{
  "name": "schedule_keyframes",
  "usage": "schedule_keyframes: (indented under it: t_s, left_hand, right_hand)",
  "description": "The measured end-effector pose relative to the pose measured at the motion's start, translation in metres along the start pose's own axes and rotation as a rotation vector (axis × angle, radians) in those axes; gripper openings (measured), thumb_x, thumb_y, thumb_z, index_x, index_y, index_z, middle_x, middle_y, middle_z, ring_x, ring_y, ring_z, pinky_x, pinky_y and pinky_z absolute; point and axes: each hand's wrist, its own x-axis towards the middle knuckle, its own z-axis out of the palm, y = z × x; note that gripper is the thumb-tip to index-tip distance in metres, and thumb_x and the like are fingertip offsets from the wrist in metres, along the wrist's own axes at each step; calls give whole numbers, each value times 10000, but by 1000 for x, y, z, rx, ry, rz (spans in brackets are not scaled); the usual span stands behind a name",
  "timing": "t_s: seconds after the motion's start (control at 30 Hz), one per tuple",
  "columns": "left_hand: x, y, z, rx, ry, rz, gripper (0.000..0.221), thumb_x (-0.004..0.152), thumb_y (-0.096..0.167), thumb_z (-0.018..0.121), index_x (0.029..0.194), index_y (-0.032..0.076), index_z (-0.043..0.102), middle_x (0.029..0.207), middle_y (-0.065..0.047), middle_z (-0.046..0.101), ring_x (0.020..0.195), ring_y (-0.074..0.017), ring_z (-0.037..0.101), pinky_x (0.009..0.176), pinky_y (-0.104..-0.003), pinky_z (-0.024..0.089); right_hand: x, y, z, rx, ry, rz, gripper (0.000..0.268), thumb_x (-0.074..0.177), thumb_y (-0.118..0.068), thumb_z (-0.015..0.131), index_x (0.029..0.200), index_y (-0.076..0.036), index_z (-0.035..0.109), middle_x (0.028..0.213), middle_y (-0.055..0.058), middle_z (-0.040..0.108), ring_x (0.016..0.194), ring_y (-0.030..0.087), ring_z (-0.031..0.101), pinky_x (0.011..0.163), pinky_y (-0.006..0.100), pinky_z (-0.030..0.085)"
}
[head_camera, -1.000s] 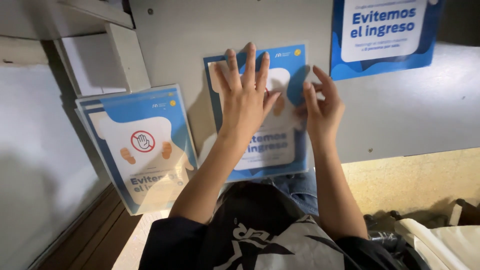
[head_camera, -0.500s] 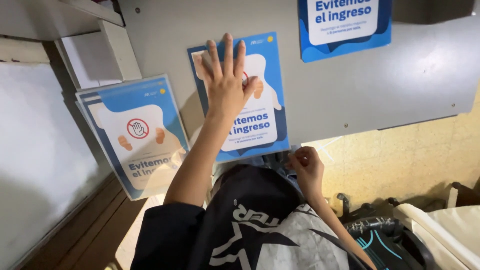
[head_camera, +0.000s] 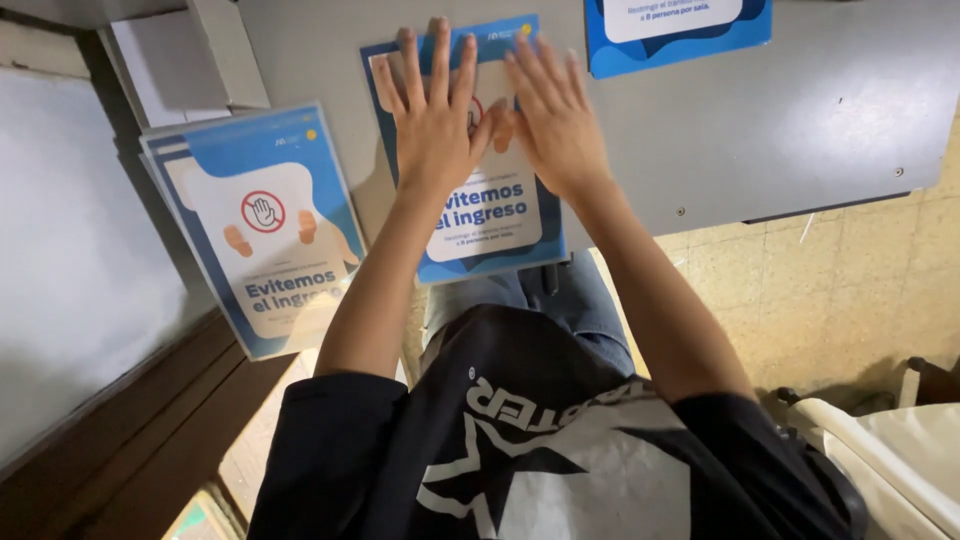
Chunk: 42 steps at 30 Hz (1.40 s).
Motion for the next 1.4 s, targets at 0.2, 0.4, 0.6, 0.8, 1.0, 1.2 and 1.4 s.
schedule_keyframes:
  t_s: [0.2, 0.4, 0.6, 0.8, 1.0, 1.2, 1.4]
  left_hand:
    - [-41, 21, 17, 155, -132, 62, 631, 1148, 476, 202, 1697, 182, 97, 1752, -17, 46, 1598, -319, 18, 1276, -608, 18]
    - [-181, 72, 4, 607, 362, 389, 182, 1059, 266, 607, 1148, 111, 570, 878, 28, 668, 744, -31, 641, 722, -169, 596]
    - [-247, 84, 81, -1871, -211, -513, 527, 1004, 343, 584, 1458, 81, 529, 1414, -133, 625, 1227, -302, 672, 1016, -397, 555]
    - [-156, 155, 60, -2054, -257, -1003, 487, 798, 431, 782, 1011, -5, 741, 895, -155, 766, 820, -258, 758, 782, -348, 641]
    - [-176, 181, 100, -1970, -15, -839, 358, 931, 341, 708, 975, -7, 780, 848, -151, 777, 731, -203, 749, 630, -277, 610]
    - [-222, 167, 102, -1880, -69, -713, 287, 1022, 242, 616, 996, -2, 764, 937, -141, 782, 827, -196, 748, 729, -291, 634]
    - [-159, 146, 14, -541, 518, -116, 243, 1015, 162, 582, 1193, 1, 617, 1124, -155, 634, 1008, -381, 604, 850, -463, 518]
  right_hand:
    - [6, -8, 16, -231, -33, 60, 545, 1193, -347, 216, 1673, -96, 156, 1732, 71, 119, 1616, 229, 118, 1336, 472, 81]
    - [8, -8, 17, -171, -54, 74, 610, 1144, -382, 136, 1667, -68, 147, 1734, 78, 111, 1608, 238, 91, 1320, 479, 42]
    - [7, -8, 17, -161, -6, 27, 637, 1128, -385, 117, 1657, -40, 197, 1720, 110, 170, 1593, 272, 139, 1305, 490, 80]
    - [4, -3, 22, -181, 33, -9, 570, 1171, -342, 221, 1654, -38, 207, 1715, 110, 182, 1586, 280, 137, 1307, 505, 93]
    - [2, 2, 25, -169, 57, -28, 592, 1156, -394, 168, 1662, -91, 214, 1717, 91, 201, 1588, 254, 148, 1309, 489, 88]
    - [3, -1, 22, -166, -2, 7, 616, 1144, -409, 136, 1663, -81, 183, 1724, 105, 180, 1586, 249, 112, 1304, 459, 51]
    - [4, 10, 32, -161, 52, -39, 556, 1167, -339, 243, 1654, -74, 218, 1709, 119, 209, 1578, 304, 150, 1300, 504, 80]
